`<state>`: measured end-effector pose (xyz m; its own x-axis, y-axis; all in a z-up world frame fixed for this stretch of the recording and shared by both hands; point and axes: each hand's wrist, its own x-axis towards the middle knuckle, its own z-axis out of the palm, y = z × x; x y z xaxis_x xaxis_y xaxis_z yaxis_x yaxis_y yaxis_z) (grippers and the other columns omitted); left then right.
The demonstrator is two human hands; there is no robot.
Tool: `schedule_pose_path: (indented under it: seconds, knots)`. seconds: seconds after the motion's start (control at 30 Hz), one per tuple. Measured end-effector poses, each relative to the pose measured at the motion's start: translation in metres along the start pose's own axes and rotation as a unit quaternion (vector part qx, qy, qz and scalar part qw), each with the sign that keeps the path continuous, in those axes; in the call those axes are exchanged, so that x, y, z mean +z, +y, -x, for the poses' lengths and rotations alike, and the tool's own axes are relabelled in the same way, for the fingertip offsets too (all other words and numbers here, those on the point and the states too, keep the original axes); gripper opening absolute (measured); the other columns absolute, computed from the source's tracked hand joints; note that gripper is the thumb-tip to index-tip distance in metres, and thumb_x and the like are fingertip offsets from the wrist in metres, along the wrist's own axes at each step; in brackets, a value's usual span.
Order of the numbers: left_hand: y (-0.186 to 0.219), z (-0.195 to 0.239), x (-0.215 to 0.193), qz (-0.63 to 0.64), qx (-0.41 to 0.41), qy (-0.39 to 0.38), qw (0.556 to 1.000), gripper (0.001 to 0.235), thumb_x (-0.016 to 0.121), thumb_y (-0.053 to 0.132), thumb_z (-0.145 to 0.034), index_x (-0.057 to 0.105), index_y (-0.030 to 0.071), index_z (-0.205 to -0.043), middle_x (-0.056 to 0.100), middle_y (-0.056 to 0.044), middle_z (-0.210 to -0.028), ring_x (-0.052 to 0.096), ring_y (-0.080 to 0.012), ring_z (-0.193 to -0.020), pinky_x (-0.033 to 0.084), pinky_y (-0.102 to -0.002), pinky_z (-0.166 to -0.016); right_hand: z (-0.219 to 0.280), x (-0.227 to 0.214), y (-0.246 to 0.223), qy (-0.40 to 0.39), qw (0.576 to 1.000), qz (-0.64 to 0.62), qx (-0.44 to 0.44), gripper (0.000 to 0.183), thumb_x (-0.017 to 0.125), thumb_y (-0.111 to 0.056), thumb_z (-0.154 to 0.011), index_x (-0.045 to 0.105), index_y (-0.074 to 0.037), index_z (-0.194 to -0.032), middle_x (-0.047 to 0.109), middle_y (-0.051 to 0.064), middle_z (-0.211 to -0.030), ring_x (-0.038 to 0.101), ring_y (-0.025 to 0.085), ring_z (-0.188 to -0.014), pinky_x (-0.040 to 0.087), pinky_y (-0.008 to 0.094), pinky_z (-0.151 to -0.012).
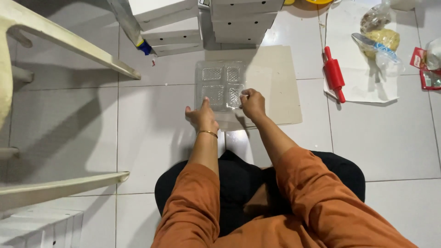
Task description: The person sits on the floor and assembles white cardboard boxes. They place clear plastic inserts into the box bases, fold the sides, and secure the lids. The person also folds a flat piece of cardboard into a smaller rectangular shape.
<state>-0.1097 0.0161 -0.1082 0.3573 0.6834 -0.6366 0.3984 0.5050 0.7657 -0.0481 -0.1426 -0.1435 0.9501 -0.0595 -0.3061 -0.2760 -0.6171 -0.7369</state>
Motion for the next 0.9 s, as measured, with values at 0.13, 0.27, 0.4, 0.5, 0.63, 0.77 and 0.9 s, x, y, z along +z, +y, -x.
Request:
schedule_pose_path:
  seconds: [0.13,0.27,0.4,0.5,0.63,0.77,0.9]
  knots:
    - [0.011,0.029,-0.001,0.04,0.024,-0.035,0.998,0.071,0.079,0.016,-0.089,0.044,0.006,-0.15,0.042,-0.022,-0.146,0.044,-0.0414,-0.143,0.043,-0.053,-0.112,0.016,-0.029,0.005,0.003,0.999,0.041,-0.009,0.026,0.068,-0.021,-0.096,0.075,-0.013,-0.119,0.077,0.01,-0.082,0.077,0.024,-0.078,0.062,0.038,-0.071]
    - [0.01,0.036,-0.003,-0.019,0.014,-0.056,0.998,0.013,0.067,0.029,-0.095,0.066,0.02,-0.105,0.062,-0.009,-0.09,0.063,-0.0186,-0.046,0.049,-0.022,-0.045,0.037,-0.063,-0.003,-0.008,0.995,-0.073,-0.063,0.038,0.066,-0.016,-0.099,0.061,0.0,-0.134,0.075,0.019,-0.084,0.074,0.022,-0.068,0.062,0.035,-0.064]
    - [0.0,0.018,-0.018,0.068,0.008,-0.023,0.997,0.013,0.058,0.022,-0.095,0.064,0.011,-0.091,0.065,-0.017,-0.075,0.062,-0.0234,-0.044,0.046,-0.023,-0.037,0.058,-0.082,0.02,-0.058,0.98,-0.172,-0.083,0.06,0.062,-0.039,-0.107,0.045,0.001,-0.149,0.073,0.024,-0.107,0.076,0.027,-0.093,0.063,0.036,-0.074]
    - [-0.009,-0.004,-0.033,0.13,-0.041,0.022,0.99,0.017,0.057,0.023,-0.097,0.063,0.007,-0.101,0.069,-0.013,-0.086,0.072,-0.0243,-0.072,0.065,-0.037,-0.064,0.066,-0.079,0.04,-0.082,0.968,0.196,-0.135,0.062,0.08,-0.025,-0.09,0.057,-0.007,-0.145,0.067,0.025,-0.127,0.063,0.045,-0.121,0.052,0.055,-0.1]
    - [-0.017,-0.013,-0.038,0.152,-0.064,0.011,0.986,0.019,0.052,0.026,-0.101,0.058,0.009,-0.109,0.065,-0.006,-0.09,0.068,-0.0177,-0.081,0.064,-0.038,-0.079,0.087,-0.052,0.033,-0.121,0.901,0.345,-0.236,0.072,0.086,-0.033,-0.079,0.061,-0.014,-0.143,0.061,0.018,-0.141,0.057,0.038,-0.134,0.051,0.048,-0.108]
    - [-0.021,-0.046,-0.034,0.219,-0.072,-0.001,0.973,0.037,0.047,0.033,-0.105,0.062,0.001,-0.115,0.066,-0.01,-0.094,0.072,-0.0201,-0.091,0.062,-0.041,-0.092,0.065,-0.021,0.047,-0.114,0.875,0.375,-0.283,0.064,0.077,-0.035,-0.089,0.053,-0.015,-0.145,0.056,0.017,-0.142,0.05,0.037,-0.139,0.047,0.047,-0.111]
    - [-0.03,-0.062,-0.028,0.254,-0.073,-0.054,0.963,0.051,0.043,0.03,-0.11,0.035,0.001,-0.15,0.053,-0.015,-0.124,0.063,-0.0284,-0.122,0.042,-0.052,-0.115,0.054,-0.018,0.05,-0.101,0.859,0.419,-0.277,0.038,0.069,-0.035,-0.096,0.058,-0.018,-0.129,0.062,0.009,-0.122,0.059,0.032,-0.129,0.057,0.04,-0.098]
